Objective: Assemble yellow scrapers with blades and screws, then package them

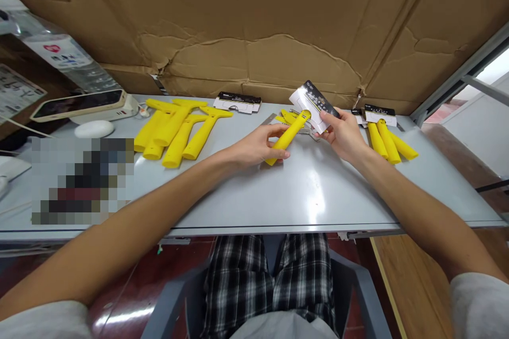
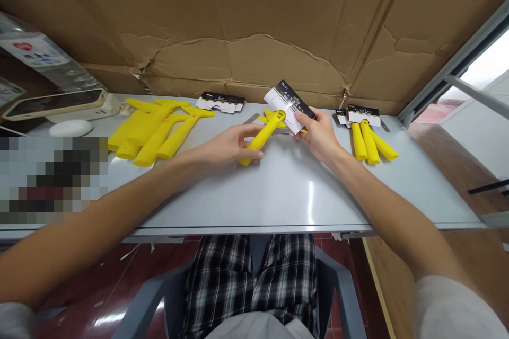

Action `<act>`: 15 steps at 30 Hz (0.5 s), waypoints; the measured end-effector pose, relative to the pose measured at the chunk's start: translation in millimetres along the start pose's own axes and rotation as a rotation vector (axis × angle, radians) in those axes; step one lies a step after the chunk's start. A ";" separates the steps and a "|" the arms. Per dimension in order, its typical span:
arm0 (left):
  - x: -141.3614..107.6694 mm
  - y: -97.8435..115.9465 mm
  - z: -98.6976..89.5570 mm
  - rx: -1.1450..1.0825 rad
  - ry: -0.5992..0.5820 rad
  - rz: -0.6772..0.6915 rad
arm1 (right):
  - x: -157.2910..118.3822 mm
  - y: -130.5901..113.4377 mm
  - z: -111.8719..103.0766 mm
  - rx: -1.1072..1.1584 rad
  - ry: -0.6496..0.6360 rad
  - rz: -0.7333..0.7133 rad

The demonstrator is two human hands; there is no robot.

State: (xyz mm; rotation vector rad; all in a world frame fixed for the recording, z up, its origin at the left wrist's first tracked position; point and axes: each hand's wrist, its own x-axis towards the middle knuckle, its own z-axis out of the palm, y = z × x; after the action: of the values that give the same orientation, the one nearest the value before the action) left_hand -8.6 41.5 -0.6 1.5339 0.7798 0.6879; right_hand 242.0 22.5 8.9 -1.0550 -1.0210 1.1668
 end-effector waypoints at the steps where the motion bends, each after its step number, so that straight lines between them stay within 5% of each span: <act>1: -0.9 2.4 -0.9 0.018 -0.035 0.002 | 1.4 -1.4 -1.3 0.001 0.013 -0.008; 7: -7.2 16.4 -2.3 0.057 -0.108 0.004 | 2.7 -10.8 -4.8 -0.031 0.011 -0.025; 15: -1.2 9.0 8.1 -0.195 0.153 0.059 | -15.9 -6.0 9.3 -0.087 -0.247 0.080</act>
State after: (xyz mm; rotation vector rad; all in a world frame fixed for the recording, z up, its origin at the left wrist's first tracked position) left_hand -2.0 35.3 7.6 1.3430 0.7594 0.9067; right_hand 232.3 7.1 15.6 -1.0450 -1.2410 1.3525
